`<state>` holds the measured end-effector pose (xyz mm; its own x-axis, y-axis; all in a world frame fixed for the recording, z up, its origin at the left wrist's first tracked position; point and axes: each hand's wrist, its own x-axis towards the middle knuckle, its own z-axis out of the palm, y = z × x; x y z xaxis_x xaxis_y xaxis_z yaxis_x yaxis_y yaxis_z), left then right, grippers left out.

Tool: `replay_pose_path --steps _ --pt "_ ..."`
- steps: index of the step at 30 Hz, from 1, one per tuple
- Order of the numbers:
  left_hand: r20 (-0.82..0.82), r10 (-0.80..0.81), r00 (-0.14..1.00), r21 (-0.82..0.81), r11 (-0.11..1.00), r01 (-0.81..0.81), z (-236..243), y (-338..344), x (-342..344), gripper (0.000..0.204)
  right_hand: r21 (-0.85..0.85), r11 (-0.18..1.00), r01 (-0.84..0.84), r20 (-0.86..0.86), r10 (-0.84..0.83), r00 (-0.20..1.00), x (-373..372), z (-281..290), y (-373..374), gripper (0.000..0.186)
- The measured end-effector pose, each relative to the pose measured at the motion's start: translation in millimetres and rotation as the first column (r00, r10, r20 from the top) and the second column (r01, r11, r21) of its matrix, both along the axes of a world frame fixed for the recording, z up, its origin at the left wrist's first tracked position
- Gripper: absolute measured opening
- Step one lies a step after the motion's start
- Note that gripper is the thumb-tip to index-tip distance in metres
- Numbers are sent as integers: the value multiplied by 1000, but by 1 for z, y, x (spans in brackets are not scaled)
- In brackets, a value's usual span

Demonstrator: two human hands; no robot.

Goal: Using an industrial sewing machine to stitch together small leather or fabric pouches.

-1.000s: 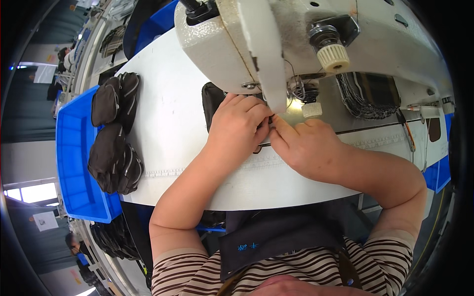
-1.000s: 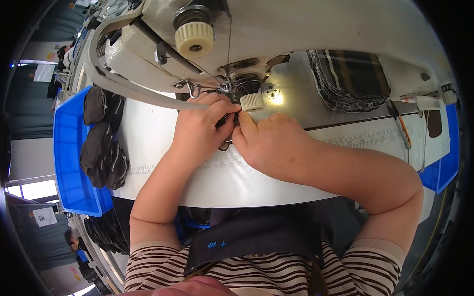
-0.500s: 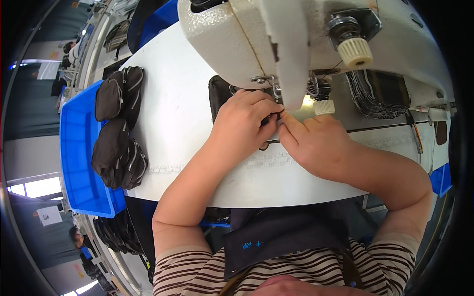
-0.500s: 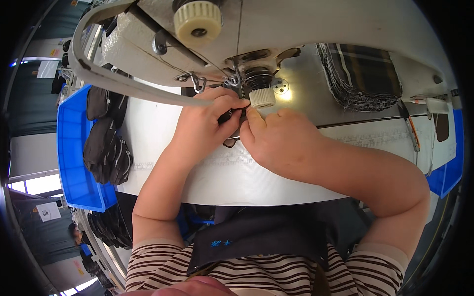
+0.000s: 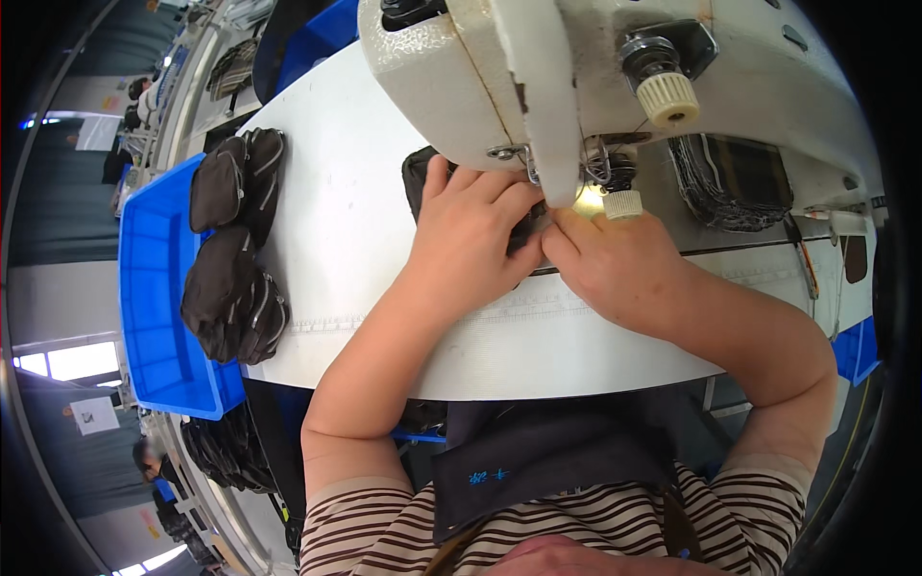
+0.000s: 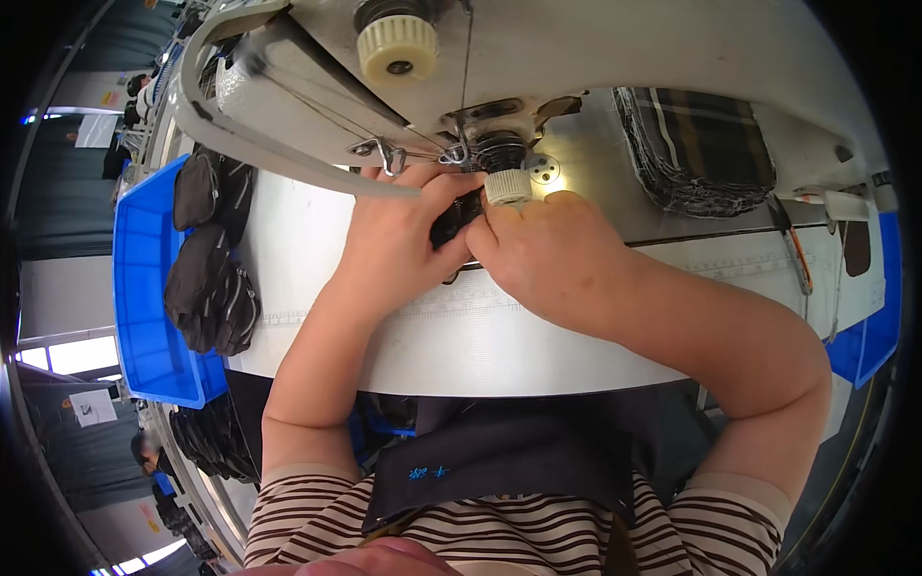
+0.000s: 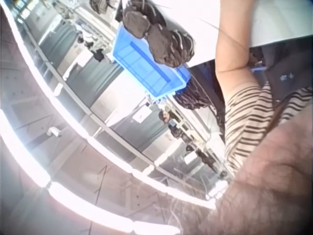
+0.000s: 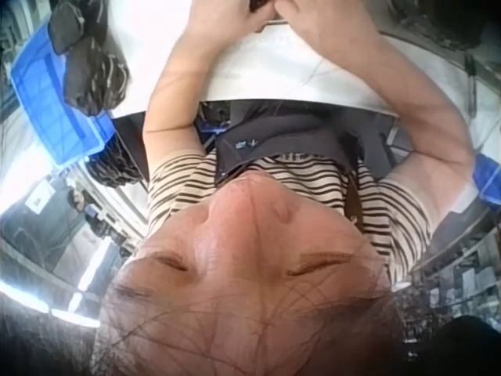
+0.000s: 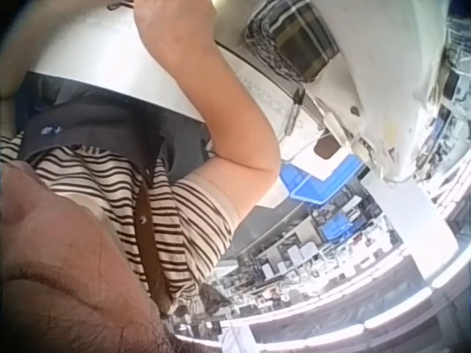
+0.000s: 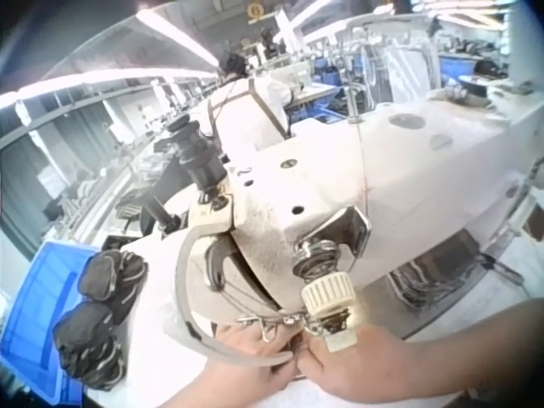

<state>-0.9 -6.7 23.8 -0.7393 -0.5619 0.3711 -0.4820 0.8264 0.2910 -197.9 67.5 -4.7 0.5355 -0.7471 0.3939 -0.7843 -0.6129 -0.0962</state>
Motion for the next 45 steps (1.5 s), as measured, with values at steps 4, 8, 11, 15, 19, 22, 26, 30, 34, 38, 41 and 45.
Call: replay_pose_path --steps 4,8,11,15,19,22,26,30,34,38,41,45 --pt "19 39 999 50 998 -40 6 -4 12 29 20 1000 16 -1 -16 1000 0 2 0 13" --pt "-31 105 994 285 954 -92 -2 -11 14 25 41 999 7 10 -8 1000 -1 1 -1 14" --pt "-21 196 980 556 817 -151 -3 -13 14 21 27 998 60 27 -61 998 0 -1 0 15" --pt "-166 252 953 800 599 -19 -8 -20 17 17 44 999 -2 75 -2 997 -1 0 0 18" --pt "-228 245 942 835 547 60 -17 -22 20 16 112 985 -133 24 132 991 1 -2 1 21" --pt "-265 231 936 823 560 94 -19 -20 19 17 106 984 -142 112 130 985 1 -4 0 22" --pt "-209 220 953 845 532 62 -18 -21 20 20 41 994 -103 157 96 983 1 -9 -1 22" --pt "-197 205 959 823 566 48 -14 -21 19 21 -26 1000 0 61 1 998 1 -6 1 22" --pt "-147 256 955 786 617 -44 -8 -14 10 18 -42 999 8 -51 -11 999 3 -6 2 24" --pt "-71 246 967 390 899 -200 -13 -4 6 24 -49 998 -29 10 30 1000 2 -7 0 27" --pt "-41 61 997 -182 981 -68 -22 -7 9 27 -39 999 -32 -6 32 999 1 -9 1 27" --pt "-19 2 1000 -392 920 -9 -21 3 10 30 53 998 -14 37 12 999 3 -8 2 27"
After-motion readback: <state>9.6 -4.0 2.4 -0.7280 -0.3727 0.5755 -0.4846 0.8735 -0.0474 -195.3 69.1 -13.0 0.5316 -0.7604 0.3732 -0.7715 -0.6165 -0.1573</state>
